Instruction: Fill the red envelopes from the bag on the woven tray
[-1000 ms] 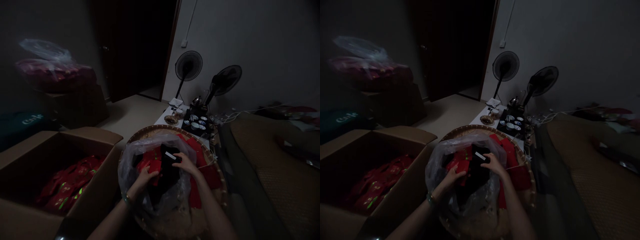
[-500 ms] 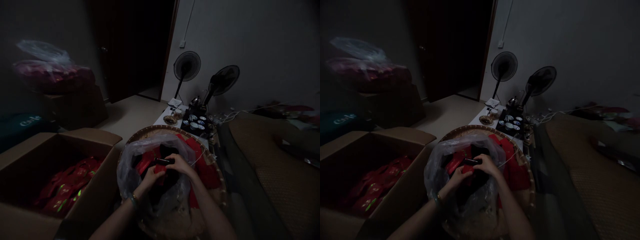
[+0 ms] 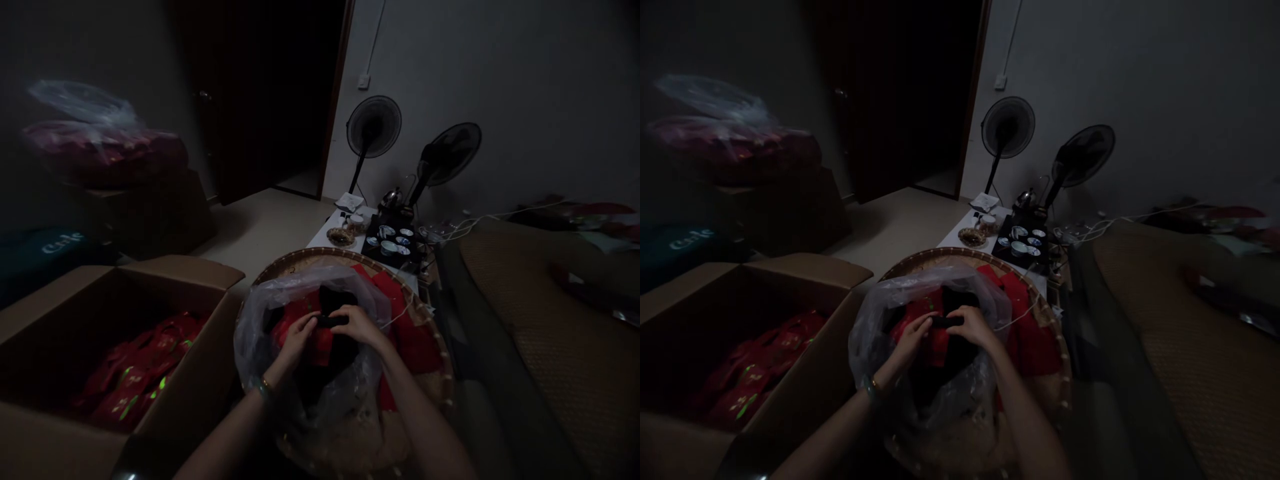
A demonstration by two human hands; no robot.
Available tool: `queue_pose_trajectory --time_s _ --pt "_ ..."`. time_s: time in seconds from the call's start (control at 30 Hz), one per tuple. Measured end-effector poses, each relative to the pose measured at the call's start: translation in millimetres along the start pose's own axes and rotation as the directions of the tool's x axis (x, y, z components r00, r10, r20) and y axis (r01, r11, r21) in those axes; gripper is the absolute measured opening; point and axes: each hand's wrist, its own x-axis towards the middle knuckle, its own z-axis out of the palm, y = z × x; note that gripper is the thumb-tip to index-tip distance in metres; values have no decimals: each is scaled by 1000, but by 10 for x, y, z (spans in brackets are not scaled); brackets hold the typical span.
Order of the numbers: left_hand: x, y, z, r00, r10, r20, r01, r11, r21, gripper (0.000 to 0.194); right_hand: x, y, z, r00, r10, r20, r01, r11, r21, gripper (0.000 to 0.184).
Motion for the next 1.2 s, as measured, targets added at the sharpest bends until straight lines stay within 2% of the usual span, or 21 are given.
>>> queue_pose_trajectory --time_s 0.17,0.63,0.83,0.9,1.03,1.2 --pt "25 10 -7 999 -33 41 35 999 -40 40 -11 14 17 1000 -9 18 9 1000 -7 29" --pt "13 -76 -8 1000 14 0 -14 998 -65 35 -23 62 79 1000 -5 16 5 1000 2 27" --pt "20 -100 -19 999 -33 19 35 994 -105 38 -22 117 102 1000 -26 18 26 1000 1 27" --pt "19 -117 -31 997 -54 62 61 991 -120 42 -16 127 107 999 -37 25 37 999 0 28" --pt "20 -182 -66 965 -72 254 109 985 -134 50 -4 145 104 999 -16 28 14 998 66 29" --pt "45 -233 -104 944 -140 298 158 987 -38 49 -10 209 71 988 -3 154 -22 987 162 35"
